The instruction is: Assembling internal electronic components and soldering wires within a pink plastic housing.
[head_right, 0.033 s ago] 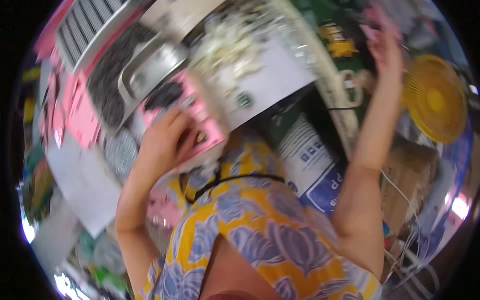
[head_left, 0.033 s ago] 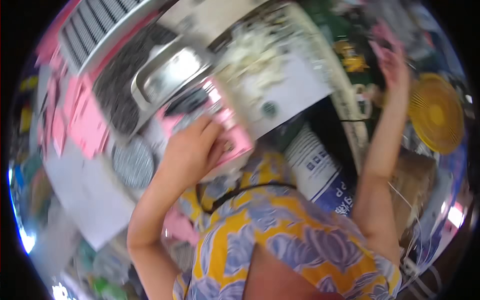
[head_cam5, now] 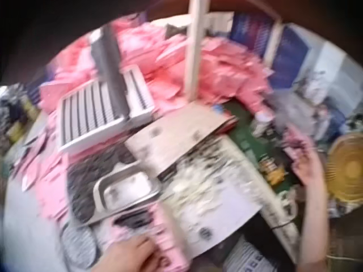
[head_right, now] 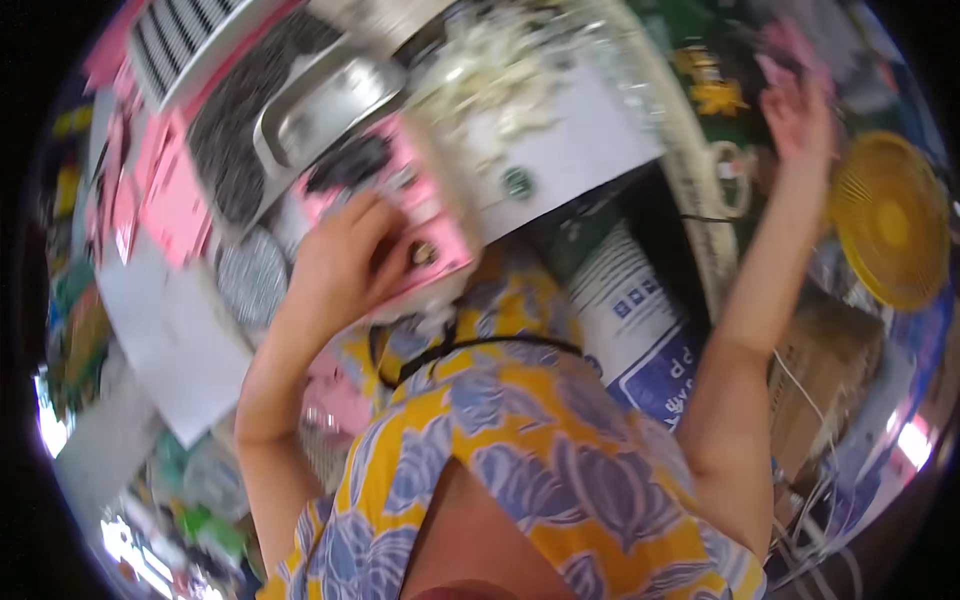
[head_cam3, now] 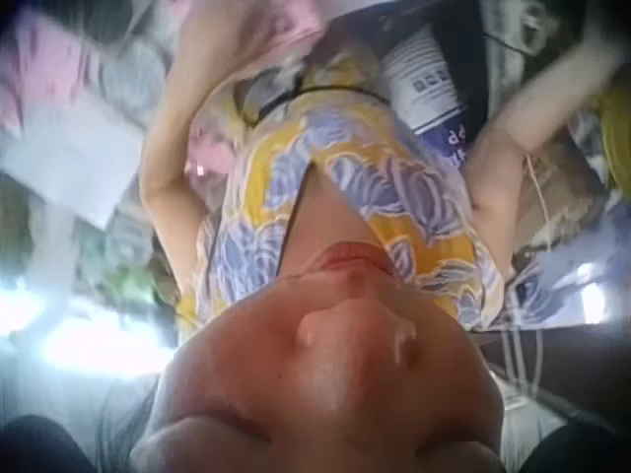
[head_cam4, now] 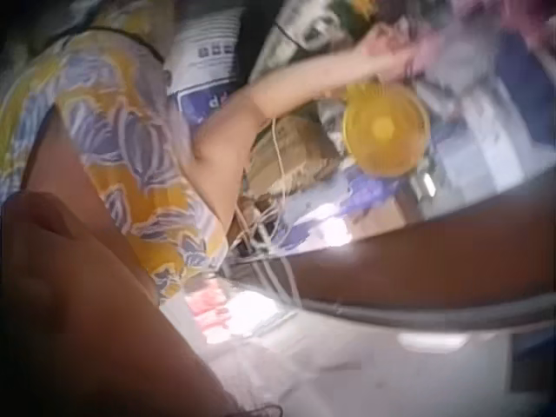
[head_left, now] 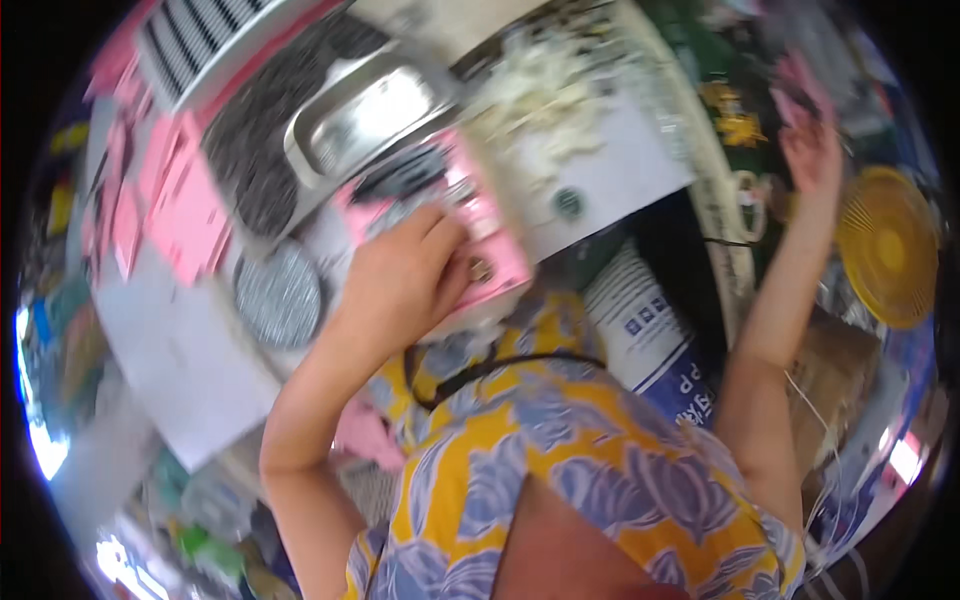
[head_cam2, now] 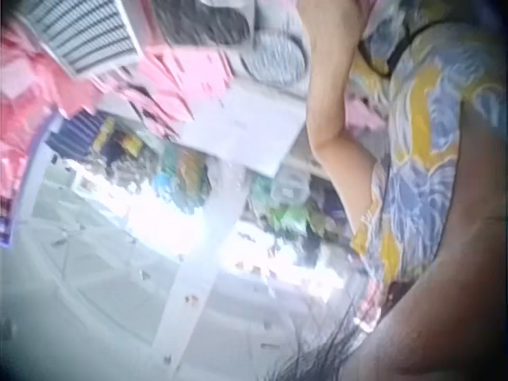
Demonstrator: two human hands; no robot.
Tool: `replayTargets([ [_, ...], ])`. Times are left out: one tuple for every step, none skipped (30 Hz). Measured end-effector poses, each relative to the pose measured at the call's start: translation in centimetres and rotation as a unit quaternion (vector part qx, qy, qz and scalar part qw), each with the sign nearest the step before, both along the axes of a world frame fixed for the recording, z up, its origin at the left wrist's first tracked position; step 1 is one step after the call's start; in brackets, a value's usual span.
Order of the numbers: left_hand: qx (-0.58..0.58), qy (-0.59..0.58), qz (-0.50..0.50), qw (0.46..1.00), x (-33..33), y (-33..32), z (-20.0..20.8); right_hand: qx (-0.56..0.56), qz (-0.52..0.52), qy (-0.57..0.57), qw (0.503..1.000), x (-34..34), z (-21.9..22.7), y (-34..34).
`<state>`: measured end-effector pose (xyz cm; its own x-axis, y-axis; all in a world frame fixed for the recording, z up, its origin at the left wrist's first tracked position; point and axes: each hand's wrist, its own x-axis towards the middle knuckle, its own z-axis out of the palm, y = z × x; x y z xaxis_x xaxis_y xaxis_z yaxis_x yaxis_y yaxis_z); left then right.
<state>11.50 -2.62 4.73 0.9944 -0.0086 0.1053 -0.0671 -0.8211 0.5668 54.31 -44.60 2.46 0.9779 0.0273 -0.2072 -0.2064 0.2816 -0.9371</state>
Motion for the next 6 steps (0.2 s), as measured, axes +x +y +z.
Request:
replayTargets([
  [0.005, 0.006, 0.028, 1.0, -0.3, -0.3, 0.0, 0.145, 0.184, 0.001, 0.972, -2.1, 0.3, 0.2],
  [0.006, 0.018, 0.036, 0.999, -0.5, -0.5, -0.2, 0.191, 0.175, -0.016, 0.966, -3.8, -0.6, 1.6],
  [0.006, 0.012, 0.038, 0.999, -0.3, -0.7, -0.6, 0.15, 0.186, -0.025, 0.971, -6.7, -0.6, 4.0],
  [-0.006, 0.008, 0.05, 0.999, -0.3, -1.0, -1.0, 0.112, 0.197, -0.04, 0.973, -10.7, -0.3, 7.9],
  [-0.02, 0.002, 0.059, 0.998, -0.3, -1.2, -1.4, 0.071, 0.205, -0.056, 0.975, -13.9, -0.2, 11.1],
  [-0.017, -0.001, 0.065, 0.998, -0.6, -1.4, -1.5, -0.065, 0.252, -0.106, 0.96, -16.0, -1.6, 12.9],
])
